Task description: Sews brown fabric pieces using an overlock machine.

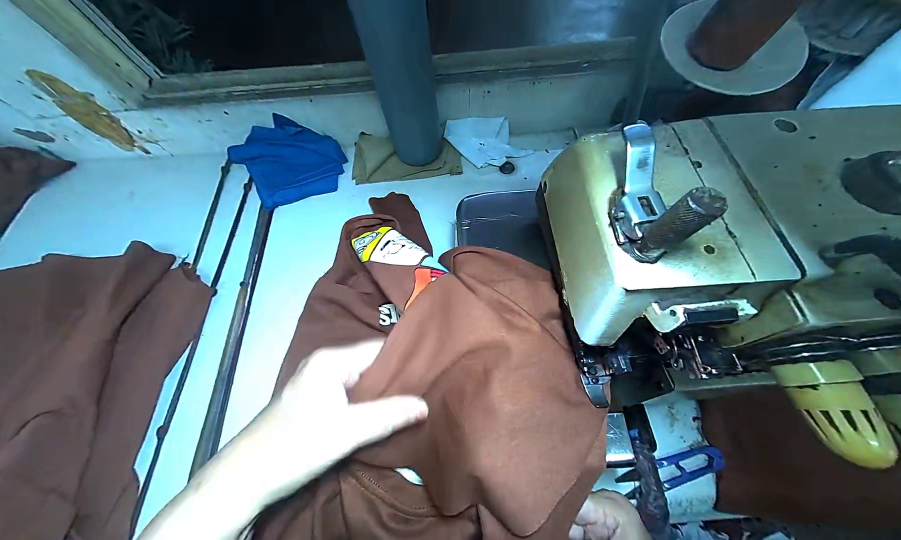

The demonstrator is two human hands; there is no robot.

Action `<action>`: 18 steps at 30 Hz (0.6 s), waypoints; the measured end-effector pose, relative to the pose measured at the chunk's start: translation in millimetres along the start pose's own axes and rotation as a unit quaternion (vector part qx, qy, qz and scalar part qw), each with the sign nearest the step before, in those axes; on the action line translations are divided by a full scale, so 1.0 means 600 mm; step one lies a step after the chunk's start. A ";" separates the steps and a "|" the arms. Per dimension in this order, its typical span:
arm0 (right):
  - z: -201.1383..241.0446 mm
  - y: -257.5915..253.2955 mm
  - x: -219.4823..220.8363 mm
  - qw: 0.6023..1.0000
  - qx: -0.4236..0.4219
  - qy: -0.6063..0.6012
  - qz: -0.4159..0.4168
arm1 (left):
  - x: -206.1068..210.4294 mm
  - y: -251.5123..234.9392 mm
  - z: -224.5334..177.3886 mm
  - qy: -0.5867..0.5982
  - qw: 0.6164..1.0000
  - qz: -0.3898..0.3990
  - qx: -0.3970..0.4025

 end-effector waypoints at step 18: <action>0.019 0.041 -0.003 0.972 -0.212 0.092 0.045 | 0.107 0.178 -0.062 -0.171 0.967 -0.034 0.186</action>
Point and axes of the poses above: each hand's wrist, its own y-axis away from the middle knuckle, its own x-axis out of the palm, z = x × y, the point moved 3 cm from there along -y, towards the middle knuckle, and after that the axes turned 15 degrees about y, right-handed, at the moved point
